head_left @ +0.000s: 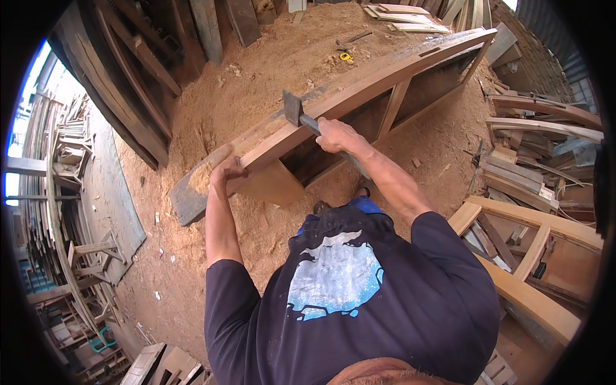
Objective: The person assembles a wooden frame by hand, fitting planks into a rectangular structure and using a hammer to secure joints. The person adjusts and aligns the pieces to form a stable frame.
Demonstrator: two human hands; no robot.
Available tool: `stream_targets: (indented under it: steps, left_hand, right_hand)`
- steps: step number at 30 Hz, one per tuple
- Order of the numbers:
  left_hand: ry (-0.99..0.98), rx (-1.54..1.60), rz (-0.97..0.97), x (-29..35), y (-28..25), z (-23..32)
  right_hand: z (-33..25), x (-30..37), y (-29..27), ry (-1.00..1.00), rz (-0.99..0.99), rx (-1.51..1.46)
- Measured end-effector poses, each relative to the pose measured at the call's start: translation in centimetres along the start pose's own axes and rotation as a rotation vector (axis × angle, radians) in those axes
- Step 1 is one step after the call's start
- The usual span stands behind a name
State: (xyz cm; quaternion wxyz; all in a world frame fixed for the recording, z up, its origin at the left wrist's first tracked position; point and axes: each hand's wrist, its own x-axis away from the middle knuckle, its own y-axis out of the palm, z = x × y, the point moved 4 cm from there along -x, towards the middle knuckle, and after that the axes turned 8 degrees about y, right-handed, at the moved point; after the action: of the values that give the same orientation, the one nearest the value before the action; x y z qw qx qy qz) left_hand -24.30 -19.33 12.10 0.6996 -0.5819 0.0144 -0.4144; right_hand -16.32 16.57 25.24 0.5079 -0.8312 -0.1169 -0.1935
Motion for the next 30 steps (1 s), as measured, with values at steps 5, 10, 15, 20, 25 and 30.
stream_targets:
  steps: [5,10,15,20,25,30]
  left_hand:
    - [0.000,0.085,-0.070,-0.8,1.0,-1.1]
    - [-0.007,0.115,-0.091,-0.8,1.4,-2.1]
    - [-0.144,0.143,-0.094,-1.9,0.8,-1.0]
    - [0.209,0.394,0.193,-0.8,7.7,-12.8]
    - [-0.036,0.352,-0.024,-4.4,5.3,-6.0]
    - [-0.103,0.523,0.204,-0.5,3.6,-4.7]
  right_hand:
    - [0.0,1.1,-1.9,-0.084,0.136,-0.174]
    - [1.0,0.4,-1.0,0.098,0.131,0.013]
    - [4.5,-0.5,1.1,0.094,0.209,-0.027]
    - [3.9,-0.1,2.1,-0.024,0.246,-0.240]
    - [11.3,7.5,2.8,0.134,0.264,-0.319]
    - [18.7,11.2,7.0,0.373,0.262,-0.326]
